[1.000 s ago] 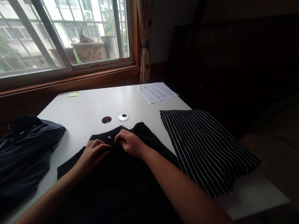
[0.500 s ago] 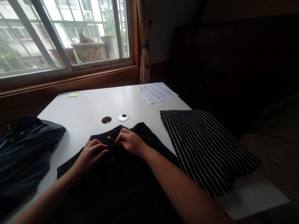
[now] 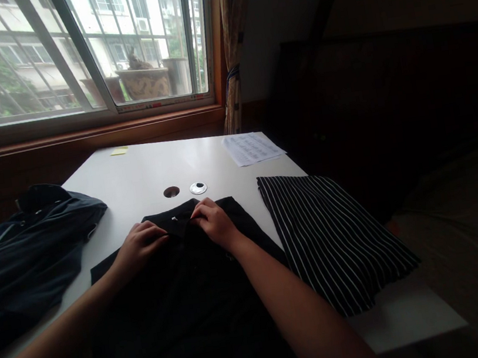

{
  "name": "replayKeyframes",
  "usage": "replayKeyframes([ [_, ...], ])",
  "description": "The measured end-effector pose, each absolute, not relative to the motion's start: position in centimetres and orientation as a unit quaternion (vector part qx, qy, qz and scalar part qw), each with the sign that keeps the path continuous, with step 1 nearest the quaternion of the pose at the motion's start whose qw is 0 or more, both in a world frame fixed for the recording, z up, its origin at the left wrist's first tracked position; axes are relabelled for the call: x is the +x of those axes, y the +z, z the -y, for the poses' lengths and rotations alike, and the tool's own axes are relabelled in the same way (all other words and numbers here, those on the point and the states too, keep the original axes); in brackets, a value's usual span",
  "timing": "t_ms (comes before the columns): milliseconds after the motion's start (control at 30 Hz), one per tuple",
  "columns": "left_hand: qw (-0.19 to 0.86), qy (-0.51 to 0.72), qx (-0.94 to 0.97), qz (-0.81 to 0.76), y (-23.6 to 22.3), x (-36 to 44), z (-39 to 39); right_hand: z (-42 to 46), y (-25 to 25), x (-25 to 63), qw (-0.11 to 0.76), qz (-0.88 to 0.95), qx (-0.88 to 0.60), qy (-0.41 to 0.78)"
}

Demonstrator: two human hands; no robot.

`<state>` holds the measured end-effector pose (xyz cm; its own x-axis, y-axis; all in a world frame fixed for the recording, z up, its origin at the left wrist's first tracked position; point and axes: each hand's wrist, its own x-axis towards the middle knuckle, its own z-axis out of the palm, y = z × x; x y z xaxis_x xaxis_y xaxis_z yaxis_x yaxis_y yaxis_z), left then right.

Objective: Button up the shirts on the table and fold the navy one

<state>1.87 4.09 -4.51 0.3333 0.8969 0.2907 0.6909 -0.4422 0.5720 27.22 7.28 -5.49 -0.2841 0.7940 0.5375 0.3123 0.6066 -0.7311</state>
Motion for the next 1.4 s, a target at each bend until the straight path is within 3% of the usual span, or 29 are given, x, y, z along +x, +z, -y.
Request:
replayKeyframes([
  [467,0.167,0.306,0.776,-0.525,-4.7,1.5,-4.2,-7.3,-5.6,27.3,0.498,0.735,-0.387,0.251],
  [700,0.115,0.307,0.784,-0.527,-4.7,0.8,-4.7,-6.4,-4.4,27.2,0.494,0.716,-0.432,0.239],
  [1100,-0.031,0.291,0.771,-0.565,-3.7,-0.1,-4.4,-4.6,-3.6,25.7,0.300,0.829,-0.403,0.246],
  [1167,-0.016,0.286,0.790,-0.543,-3.5,0.5,-3.9,-4.4,-4.3,25.3,0.289,0.840,-0.402,0.223],
  [1400,0.176,0.252,0.802,-0.512,-4.1,1.8,-3.5,-4.5,-5.6,25.0,0.265,0.866,-0.386,0.176],
])
